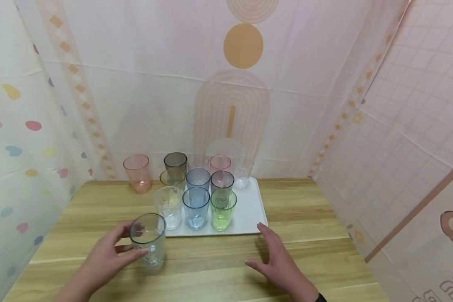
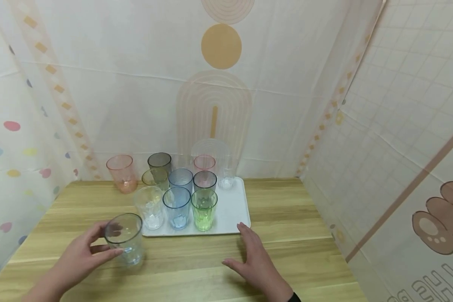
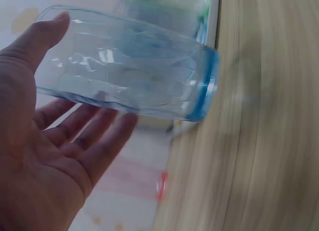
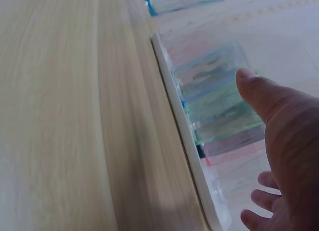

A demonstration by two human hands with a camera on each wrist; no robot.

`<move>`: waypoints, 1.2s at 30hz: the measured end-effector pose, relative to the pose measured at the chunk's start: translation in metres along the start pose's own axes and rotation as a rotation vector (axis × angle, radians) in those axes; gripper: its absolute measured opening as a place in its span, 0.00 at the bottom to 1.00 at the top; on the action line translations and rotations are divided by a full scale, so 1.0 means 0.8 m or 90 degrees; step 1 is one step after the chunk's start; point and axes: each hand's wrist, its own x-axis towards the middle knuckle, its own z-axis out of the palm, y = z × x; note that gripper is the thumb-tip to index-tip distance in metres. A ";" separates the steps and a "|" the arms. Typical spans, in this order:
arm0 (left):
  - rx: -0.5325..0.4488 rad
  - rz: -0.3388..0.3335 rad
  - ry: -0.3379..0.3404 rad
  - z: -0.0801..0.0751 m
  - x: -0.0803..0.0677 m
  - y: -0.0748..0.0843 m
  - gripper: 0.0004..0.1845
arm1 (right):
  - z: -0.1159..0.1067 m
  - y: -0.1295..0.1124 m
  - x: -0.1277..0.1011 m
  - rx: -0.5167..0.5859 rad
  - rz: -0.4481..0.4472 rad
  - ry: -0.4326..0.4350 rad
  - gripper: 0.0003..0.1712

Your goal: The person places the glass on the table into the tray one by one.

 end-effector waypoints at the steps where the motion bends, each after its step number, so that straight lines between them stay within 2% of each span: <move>1: -0.011 0.003 -0.016 0.008 0.001 0.007 0.37 | 0.000 -0.002 0.001 0.013 -0.002 -0.004 0.63; 9: -0.104 -0.024 -0.152 0.066 0.010 0.048 0.38 | 0.005 -0.021 0.012 0.076 -0.052 -0.034 0.62; 13: -0.128 -0.002 -0.187 0.089 0.015 0.060 0.37 | 0.010 -0.033 0.018 0.102 -0.094 -0.058 0.62; 18: -0.142 0.031 -0.206 0.115 0.021 0.068 0.37 | 0.019 -0.045 0.026 0.127 -0.181 -0.092 0.60; 23: -0.159 0.064 -0.216 0.135 0.027 0.075 0.37 | 0.028 -0.056 0.029 0.162 -0.228 -0.129 0.57; 28: -0.163 0.096 -0.222 0.148 0.028 0.079 0.37 | 0.037 -0.067 0.027 0.227 -0.217 -0.149 0.55; 32: -0.153 0.111 -0.215 0.155 0.028 0.081 0.39 | 0.043 -0.074 0.023 0.245 -0.197 -0.122 0.54; 36: -0.148 0.106 -0.211 0.159 0.026 0.083 0.39 | 0.048 -0.078 0.020 0.256 -0.181 -0.094 0.53</move>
